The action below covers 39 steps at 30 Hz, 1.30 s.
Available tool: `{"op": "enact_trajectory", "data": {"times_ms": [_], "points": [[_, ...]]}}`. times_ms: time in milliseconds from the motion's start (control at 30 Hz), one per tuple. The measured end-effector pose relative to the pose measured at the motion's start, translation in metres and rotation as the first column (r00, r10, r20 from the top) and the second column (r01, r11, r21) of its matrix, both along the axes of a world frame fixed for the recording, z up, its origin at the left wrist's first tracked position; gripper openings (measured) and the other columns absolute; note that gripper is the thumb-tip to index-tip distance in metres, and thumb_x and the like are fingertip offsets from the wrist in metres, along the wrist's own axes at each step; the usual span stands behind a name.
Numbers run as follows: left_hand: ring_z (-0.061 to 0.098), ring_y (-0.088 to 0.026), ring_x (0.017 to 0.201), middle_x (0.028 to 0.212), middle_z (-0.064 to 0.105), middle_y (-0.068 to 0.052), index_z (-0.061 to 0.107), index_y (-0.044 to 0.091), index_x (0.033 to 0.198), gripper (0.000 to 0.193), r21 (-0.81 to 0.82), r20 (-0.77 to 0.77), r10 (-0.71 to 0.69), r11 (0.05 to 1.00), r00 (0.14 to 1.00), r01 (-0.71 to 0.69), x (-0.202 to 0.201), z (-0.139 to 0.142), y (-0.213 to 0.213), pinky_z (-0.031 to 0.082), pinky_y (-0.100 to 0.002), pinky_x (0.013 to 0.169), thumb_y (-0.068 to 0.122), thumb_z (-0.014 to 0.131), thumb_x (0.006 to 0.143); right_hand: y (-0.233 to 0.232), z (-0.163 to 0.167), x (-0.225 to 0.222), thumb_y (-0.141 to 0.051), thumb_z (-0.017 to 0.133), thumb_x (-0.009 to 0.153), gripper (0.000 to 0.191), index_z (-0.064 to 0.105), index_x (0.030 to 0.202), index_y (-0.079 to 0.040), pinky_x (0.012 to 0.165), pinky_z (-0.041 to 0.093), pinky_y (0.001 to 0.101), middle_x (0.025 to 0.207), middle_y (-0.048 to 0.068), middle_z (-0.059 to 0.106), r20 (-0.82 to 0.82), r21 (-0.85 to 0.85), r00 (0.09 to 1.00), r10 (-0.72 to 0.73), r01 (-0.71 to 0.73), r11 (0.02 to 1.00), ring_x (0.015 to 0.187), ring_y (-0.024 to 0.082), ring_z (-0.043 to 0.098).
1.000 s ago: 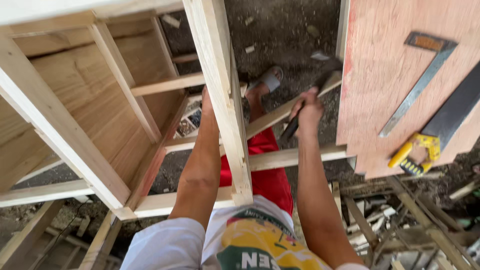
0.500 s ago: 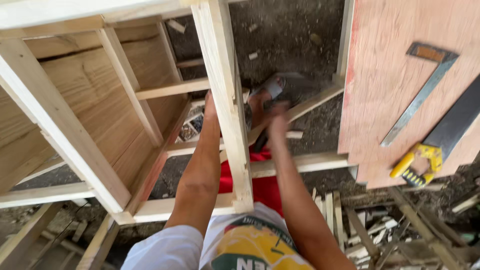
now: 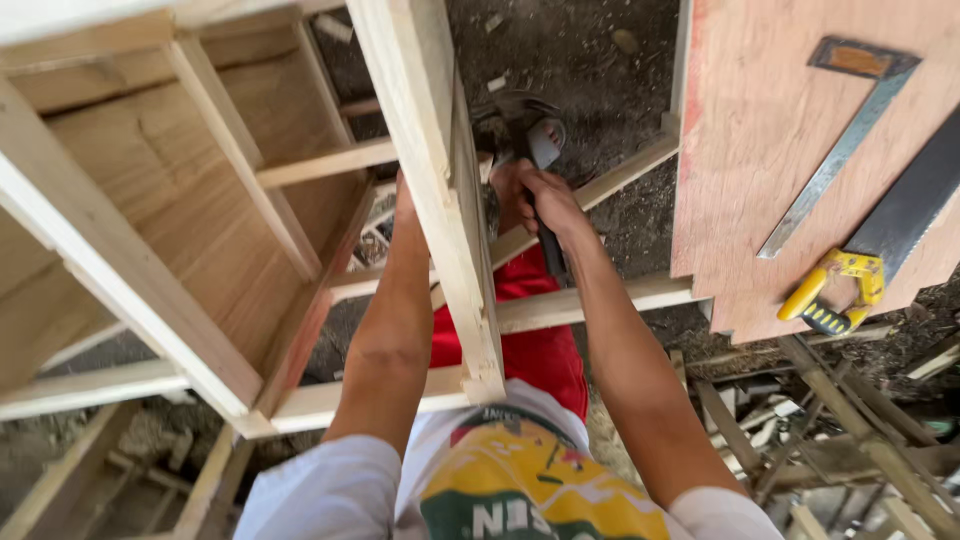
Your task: The person assembles a wooden structure by hammering nails into a frame and inserting a plywood panel. They use a hammer to secure the frame components and then fit a rectangular board into the structure.
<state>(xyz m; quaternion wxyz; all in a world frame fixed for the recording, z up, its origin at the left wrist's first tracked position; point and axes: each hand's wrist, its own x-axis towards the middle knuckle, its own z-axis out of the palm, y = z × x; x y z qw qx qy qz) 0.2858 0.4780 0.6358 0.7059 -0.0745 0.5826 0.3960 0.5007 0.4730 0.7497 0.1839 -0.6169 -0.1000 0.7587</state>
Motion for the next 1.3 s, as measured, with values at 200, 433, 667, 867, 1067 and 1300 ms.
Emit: {"op": "enact_trajectory", "data": {"times_ms": [200, 433, 667, 867, 1067, 1300], "points": [[0.071, -0.018, 0.069, 0.091, 0.073, -0.01, 0.069, 0.0, 0.118, 0.034, 0.068, -0.03, -0.064, 0.995, 0.997, 0.066, -0.002, 0.006, 0.004, 0.061, -0.031, 0.055, 0.028, 0.056, 0.103, -0.014, -0.015, 0.003, -0.047, 0.034, 0.112, 0.053, 0.055, 0.083, -0.009, 0.045, 0.043, 0.0308, 0.057, -0.001, 0.048, 0.397, 0.081, 0.843, -0.363, 0.362, 0.929, 0.046, 0.012, 0.047], [0.076, -0.014, 0.078, 0.096, 0.081, -0.007, 0.07, 0.005, 0.123, 0.037, -0.186, -0.141, -0.239, 0.96, 0.961, 0.211, 0.003, 0.033, 0.019, 0.066, -0.027, 0.069, 0.021, 0.06, 0.091, -0.023, -0.034, -0.016, -0.039, 0.043, 0.109, 0.03, 0.057, 0.094, -0.017, 0.048, 0.041, 0.0257, 0.067, -0.008, 0.056, 0.107, -0.061, 0.986, -0.13, 0.137, 0.989, 0.054, 0.005, 0.049], [0.06, -0.014, 0.081, 0.097, 0.07, -0.007, 0.064, 0.003, 0.109, 0.032, -0.152, -0.213, -0.138, 0.983, 0.967, 0.107, -0.029, 0.041, 0.013, 0.048, -0.028, 0.053, 0.019, 0.081, 0.087, -0.041, 0.042, 0.011, -0.047, 0.042, 0.114, 0.051, 0.048, 0.084, -0.006, 0.038, 0.03, 0.0295, 0.052, 0.001, 0.042, 0.014, 0.007, 0.984, 0.177, -0.178, 0.984, 0.039, 0.013, 0.037], [0.054, -0.013, 0.057, 0.074, 0.066, -0.006, 0.07, 0.0, 0.092, 0.019, 0.061, -0.369, -0.169, 0.977, 0.914, 0.206, -0.095, 0.14, -0.017, 0.044, -0.028, 0.048, 0.018, 0.065, 0.095, -0.106, 0.146, 0.012, -0.042, 0.04, 0.113, 0.039, 0.05, 0.095, -0.008, 0.038, 0.034, 0.0267, 0.057, -0.001, 0.041, 0.029, 0.098, 0.999, -0.035, 0.032, 0.995, 0.041, 0.01, 0.037], [0.047, -0.005, 0.055, 0.07, 0.06, 0.001, 0.074, 0.01, 0.112, 0.034, 0.398, -0.589, -0.024, 0.861, 0.807, 0.316, -0.226, 0.306, -0.075, 0.036, -0.022, 0.047, 0.036, 0.053, 0.107, -0.12, 0.252, -0.008, -0.03, 0.047, 0.113, 0.028, 0.054, 0.103, -0.005, 0.039, 0.039, 0.0256, 0.06, 0.0, 0.046, 0.041, 0.483, 0.999, -0.03, 0.006, 0.876, 0.044, 0.01, 0.044], [0.06, -0.008, 0.066, 0.081, 0.069, -0.002, 0.072, 0.011, 0.114, 0.044, 0.368, -0.897, 0.282, 0.903, 0.34, 0.223, -0.299, 0.295, -0.1, 0.05, -0.026, 0.057, 0.043, 0.043, 0.113, -0.048, 0.33, -0.096, -0.014, 0.064, 0.107, 0.024, 0.058, 0.124, 0.001, 0.062, 0.048, 0.034, 0.086, 0.01, 0.065, 0.548, 0.627, 0.798, 0.25, -0.59, 0.509, 0.069, 0.019, 0.059]]}}
